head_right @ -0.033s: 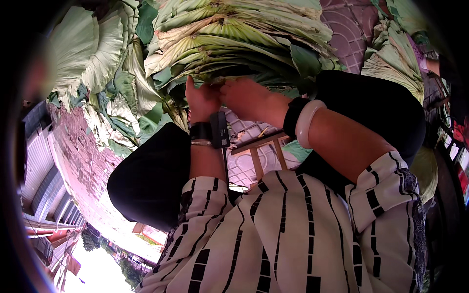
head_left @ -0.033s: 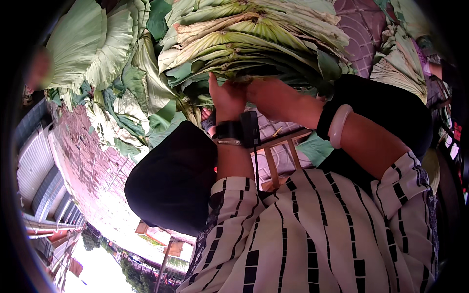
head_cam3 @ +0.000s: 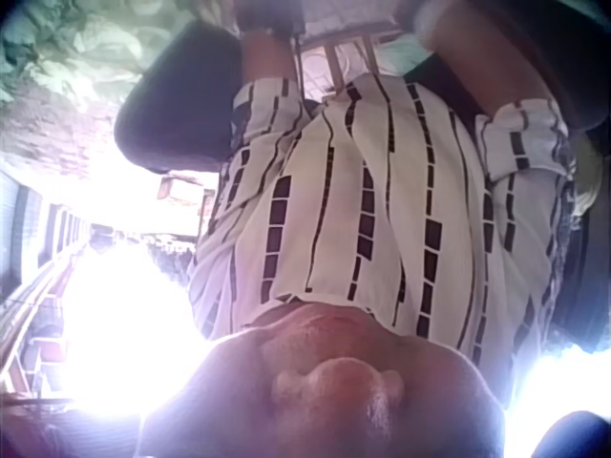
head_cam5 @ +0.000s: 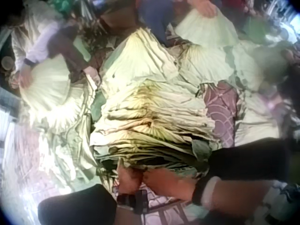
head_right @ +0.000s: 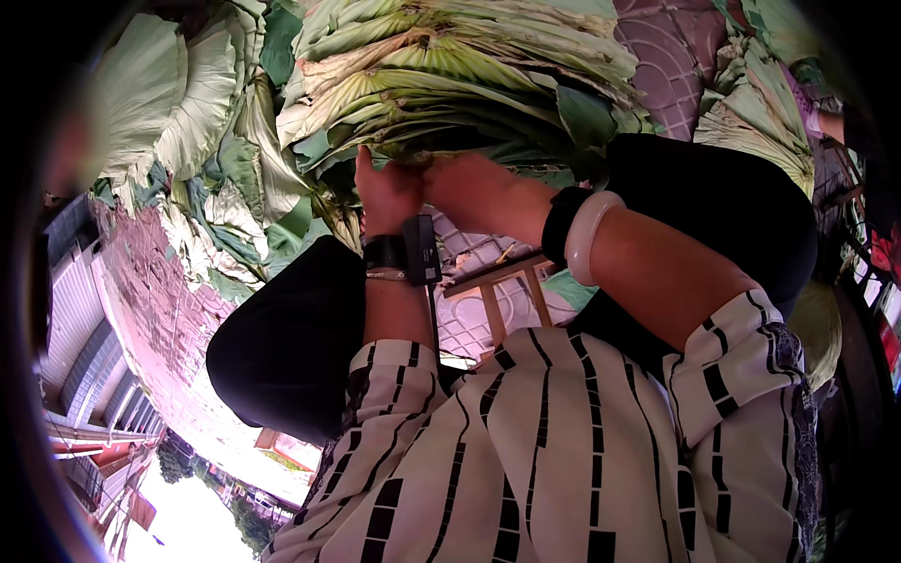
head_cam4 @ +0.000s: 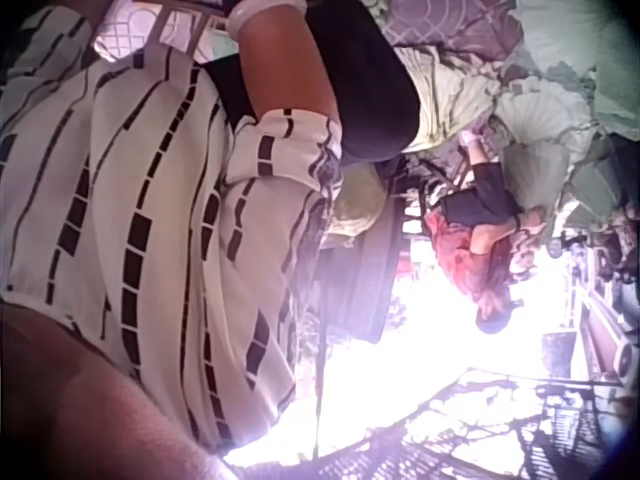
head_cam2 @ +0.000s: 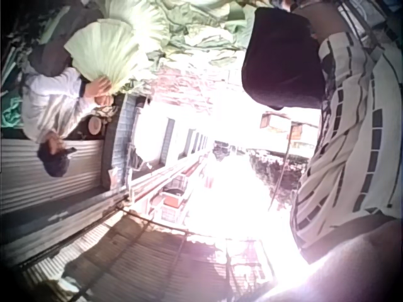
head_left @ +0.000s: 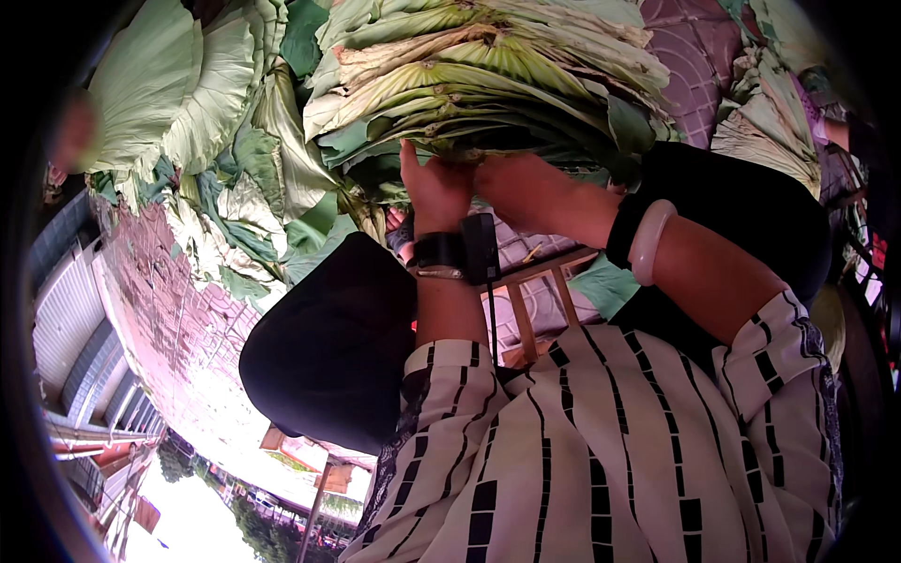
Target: The person picks up large green lotus leaves from a pile on the ground and stacks them neatly on their lap, aligning the stems.
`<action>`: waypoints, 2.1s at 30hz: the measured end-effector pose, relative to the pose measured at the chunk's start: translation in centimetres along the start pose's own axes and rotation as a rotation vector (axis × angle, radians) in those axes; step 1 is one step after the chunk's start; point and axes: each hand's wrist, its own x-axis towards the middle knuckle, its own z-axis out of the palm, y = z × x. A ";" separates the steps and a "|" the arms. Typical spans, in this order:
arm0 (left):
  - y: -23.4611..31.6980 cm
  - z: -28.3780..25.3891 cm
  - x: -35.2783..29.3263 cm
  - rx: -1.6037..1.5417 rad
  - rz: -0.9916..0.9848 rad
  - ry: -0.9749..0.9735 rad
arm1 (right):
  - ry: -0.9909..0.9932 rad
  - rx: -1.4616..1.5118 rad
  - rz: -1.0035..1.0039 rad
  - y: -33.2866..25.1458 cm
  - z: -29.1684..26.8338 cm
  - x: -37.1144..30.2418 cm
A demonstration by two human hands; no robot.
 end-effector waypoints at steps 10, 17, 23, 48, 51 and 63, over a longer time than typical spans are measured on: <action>-0.1 3.1 -1.6 -0.055 0.124 -0.043 | -0.326 -0.058 0.005 1.1 3.2 -1.1; -0.1 1.3 -0.6 -0.125 0.096 -0.034 | 0.070 0.040 0.241 4.0 1.6 0.6; -5.4 -4.7 2.2 -0.075 -0.050 0.224 | 0.031 0.028 0.253 4.2 1.0 0.3; -3.4 0.6 1.3 -0.253 -0.050 -0.065 | -0.440 0.102 0.378 4.3 1.7 -1.0; -2.6 1.8 0.8 -0.238 -0.029 0.042 | -0.107 0.103 0.345 6.3 4.0 -1.5; -7.0 -10.8 2.7 0.361 0.094 0.152 | -0.094 0.180 0.370 6.8 1.9 -1.1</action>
